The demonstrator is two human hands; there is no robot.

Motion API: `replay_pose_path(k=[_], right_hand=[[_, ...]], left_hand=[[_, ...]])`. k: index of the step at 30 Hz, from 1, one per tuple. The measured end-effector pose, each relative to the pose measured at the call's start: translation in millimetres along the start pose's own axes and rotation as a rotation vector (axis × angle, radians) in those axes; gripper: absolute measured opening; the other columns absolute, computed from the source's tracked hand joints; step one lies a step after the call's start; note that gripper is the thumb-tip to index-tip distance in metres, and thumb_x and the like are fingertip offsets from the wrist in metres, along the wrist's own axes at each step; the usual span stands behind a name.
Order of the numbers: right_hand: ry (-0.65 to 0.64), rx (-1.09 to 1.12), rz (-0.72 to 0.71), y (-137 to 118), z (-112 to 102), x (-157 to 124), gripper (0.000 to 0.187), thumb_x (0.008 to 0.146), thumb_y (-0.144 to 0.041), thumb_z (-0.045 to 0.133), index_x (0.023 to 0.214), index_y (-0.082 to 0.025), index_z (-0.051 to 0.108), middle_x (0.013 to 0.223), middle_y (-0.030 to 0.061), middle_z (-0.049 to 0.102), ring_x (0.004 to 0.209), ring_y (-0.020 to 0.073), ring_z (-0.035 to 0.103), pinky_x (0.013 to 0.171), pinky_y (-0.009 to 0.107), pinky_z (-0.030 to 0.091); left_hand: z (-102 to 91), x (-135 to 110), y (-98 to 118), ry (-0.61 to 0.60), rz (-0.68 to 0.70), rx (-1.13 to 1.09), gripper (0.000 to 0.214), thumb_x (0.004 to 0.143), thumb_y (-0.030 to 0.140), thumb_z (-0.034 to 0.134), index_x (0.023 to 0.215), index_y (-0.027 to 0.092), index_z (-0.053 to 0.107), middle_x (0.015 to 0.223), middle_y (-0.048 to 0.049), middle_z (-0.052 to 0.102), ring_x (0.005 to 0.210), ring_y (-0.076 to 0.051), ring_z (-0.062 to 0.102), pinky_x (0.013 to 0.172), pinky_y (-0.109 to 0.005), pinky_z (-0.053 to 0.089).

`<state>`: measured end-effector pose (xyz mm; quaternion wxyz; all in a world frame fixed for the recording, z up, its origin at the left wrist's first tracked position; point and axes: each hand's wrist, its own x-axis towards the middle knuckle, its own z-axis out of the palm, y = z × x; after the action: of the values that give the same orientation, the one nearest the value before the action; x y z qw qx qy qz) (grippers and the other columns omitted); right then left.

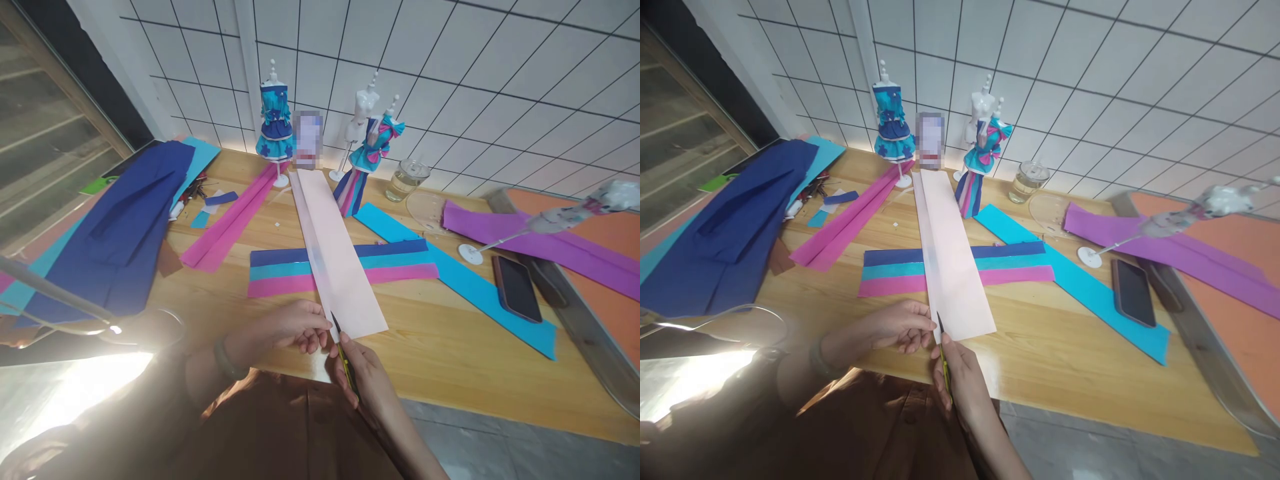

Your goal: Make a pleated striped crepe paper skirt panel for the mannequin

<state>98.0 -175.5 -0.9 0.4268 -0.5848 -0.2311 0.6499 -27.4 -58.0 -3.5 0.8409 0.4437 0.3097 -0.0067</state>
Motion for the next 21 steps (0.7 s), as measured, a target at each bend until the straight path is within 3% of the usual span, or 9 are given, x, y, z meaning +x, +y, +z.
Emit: replay_pose_path(k=[4,9,21], right_hand=[[-0.010,0.004,0.004,0,-1,-1,0.042,0.082,-0.055,0.040,0.074,-0.015,0.051,0.035,-0.0079,0.044,0.023,0.0036,0.027,0.028,0.018,0.016],[0.010,-0.007,-0.003,0,-3,-1,0.044,0.081,-0.056,0.040,0.074,-0.015,0.051,0.036,-0.0076,0.044,0.023,0.0033,0.028,0.029,0.018,0.016],[-0.048,-0.032,0.070,-1,-9,-9,0.046,0.082,-0.057,0.037,0.078,-0.014,0.052,0.037,-0.0068,0.045,0.023,0.0037,0.029,0.028,0.017,0.018]], left_hand=[[-4.5,-1,2,-0.013,-0.011,0.011,0.020,0.074,0.033,0.057,0.074,0.012,0.056,0.059,-0.0017,0.062,0.037,-0.006,0.051,0.034,-0.015,0.035],[-14.0,3,11,0.074,-0.033,-0.023,0.028,0.074,0.040,0.058,0.080,0.013,0.051,0.058,-0.0029,0.063,0.037,-0.008,0.052,0.034,-0.016,0.035],[-18.8,11,6,0.059,0.005,-0.014,0.018,0.074,0.031,0.056,0.078,0.014,0.051,0.058,-0.0006,0.062,0.038,-0.008,0.052,0.033,-0.015,0.032]])
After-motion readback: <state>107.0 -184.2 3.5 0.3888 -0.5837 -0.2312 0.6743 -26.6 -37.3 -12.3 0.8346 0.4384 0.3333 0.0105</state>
